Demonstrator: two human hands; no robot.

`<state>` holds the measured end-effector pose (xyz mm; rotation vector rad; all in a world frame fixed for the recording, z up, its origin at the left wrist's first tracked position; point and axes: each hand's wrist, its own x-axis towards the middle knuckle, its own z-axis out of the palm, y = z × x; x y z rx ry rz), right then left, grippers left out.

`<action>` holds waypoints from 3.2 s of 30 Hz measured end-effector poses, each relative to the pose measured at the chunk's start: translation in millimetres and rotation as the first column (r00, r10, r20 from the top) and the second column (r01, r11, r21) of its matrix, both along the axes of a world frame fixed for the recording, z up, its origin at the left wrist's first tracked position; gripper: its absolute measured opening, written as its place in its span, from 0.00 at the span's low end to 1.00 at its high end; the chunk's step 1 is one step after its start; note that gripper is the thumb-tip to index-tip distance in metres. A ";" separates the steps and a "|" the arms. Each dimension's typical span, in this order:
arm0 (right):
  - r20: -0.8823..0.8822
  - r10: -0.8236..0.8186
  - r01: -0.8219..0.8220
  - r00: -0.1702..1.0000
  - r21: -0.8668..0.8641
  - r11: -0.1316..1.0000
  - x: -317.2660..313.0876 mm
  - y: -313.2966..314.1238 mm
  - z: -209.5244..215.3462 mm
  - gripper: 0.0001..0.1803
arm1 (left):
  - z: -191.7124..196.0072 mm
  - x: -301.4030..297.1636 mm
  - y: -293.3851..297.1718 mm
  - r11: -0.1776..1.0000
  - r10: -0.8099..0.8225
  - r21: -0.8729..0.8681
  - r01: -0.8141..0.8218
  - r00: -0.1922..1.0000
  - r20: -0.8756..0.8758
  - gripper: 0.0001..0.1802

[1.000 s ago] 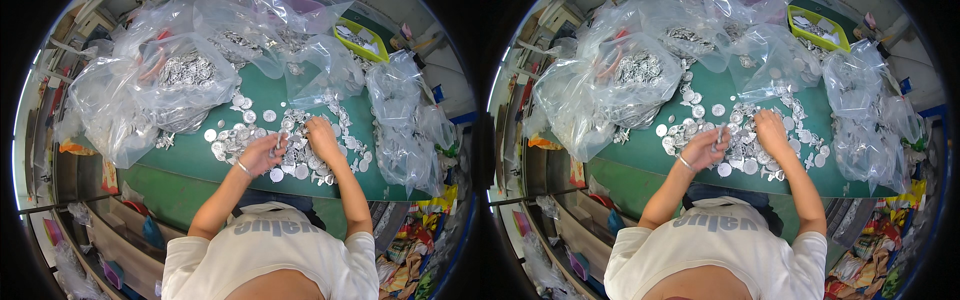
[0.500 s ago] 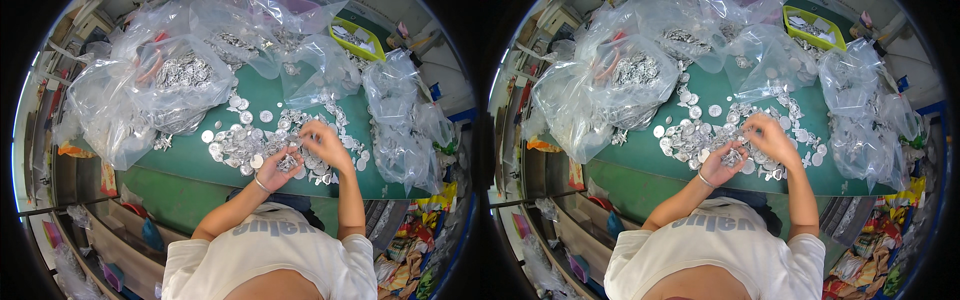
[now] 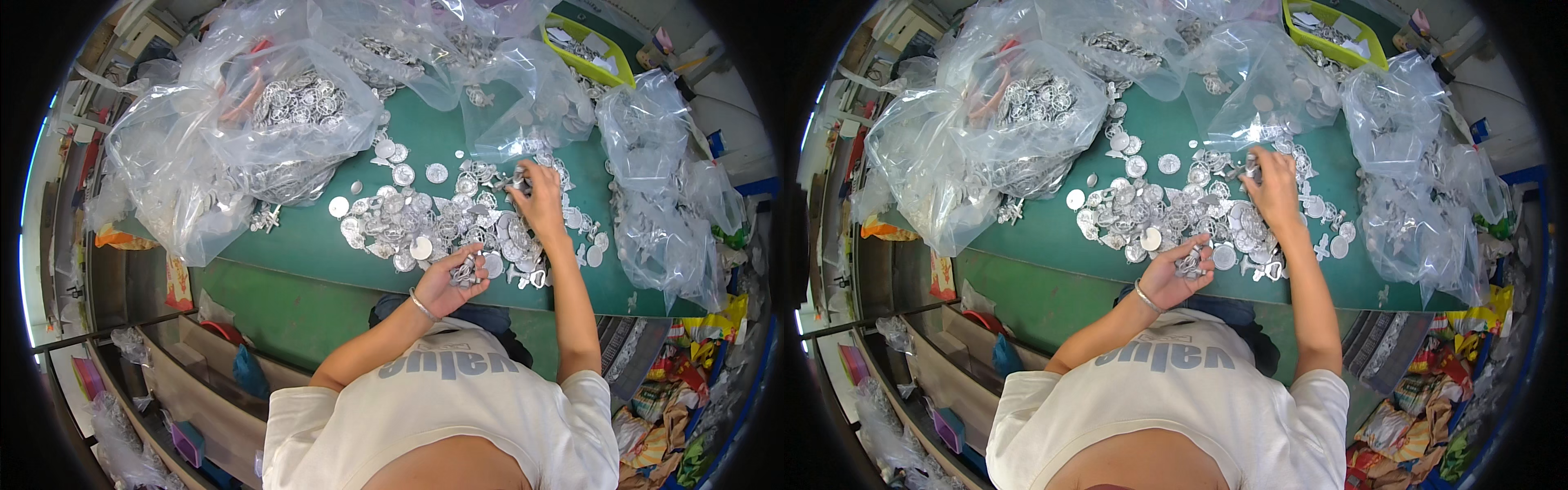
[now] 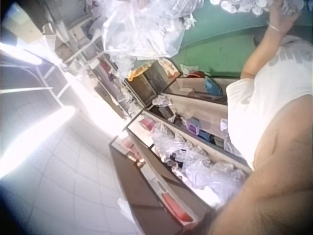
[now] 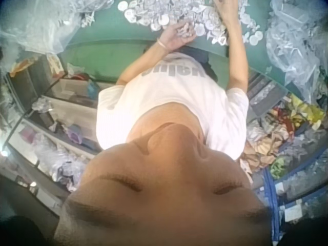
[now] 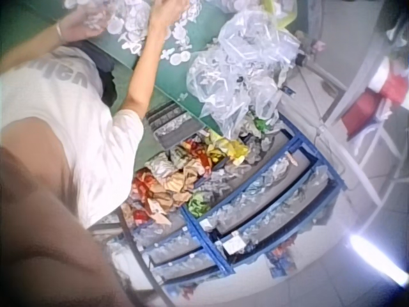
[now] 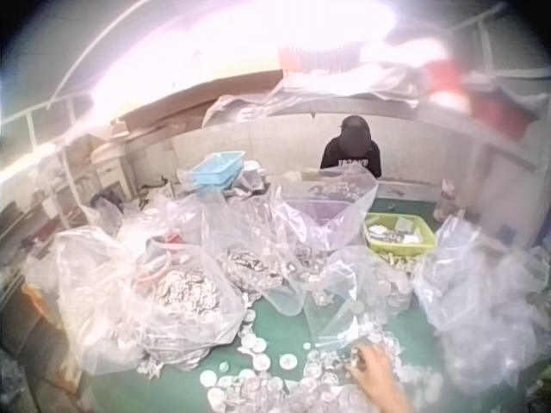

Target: The person sorts through a large pile of small silver-colored metal components on a green table by hand, picking up individual pieces, stacking them, and placing them into different plastic bags.

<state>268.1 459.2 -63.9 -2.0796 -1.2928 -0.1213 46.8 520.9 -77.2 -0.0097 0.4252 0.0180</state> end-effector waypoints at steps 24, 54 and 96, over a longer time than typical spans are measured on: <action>0.028 0.285 -0.272 0.958 -0.222 0.936 -34.7 -40.3 13.7 0.17 | 23.8 -13.1 -5.4 0.962 -0.162 0.236 0.135 0.982 0.101 0.17; -0.015 0.021 -0.023 1.000 -0.126 0.992 -9.7 -18.6 0.8 0.12 | -0.7 -10.3 -19.3 0.994 -0.021 -0.103 0.034 0.991 0.129 0.13; -0.883 0.371 -0.244 0.286 0.308 0.920 2.0 188.0 127.2 0.25 | -12.8 -13.8 -7.7 0.980 -0.095 0.180 0.082 0.993 0.064 0.24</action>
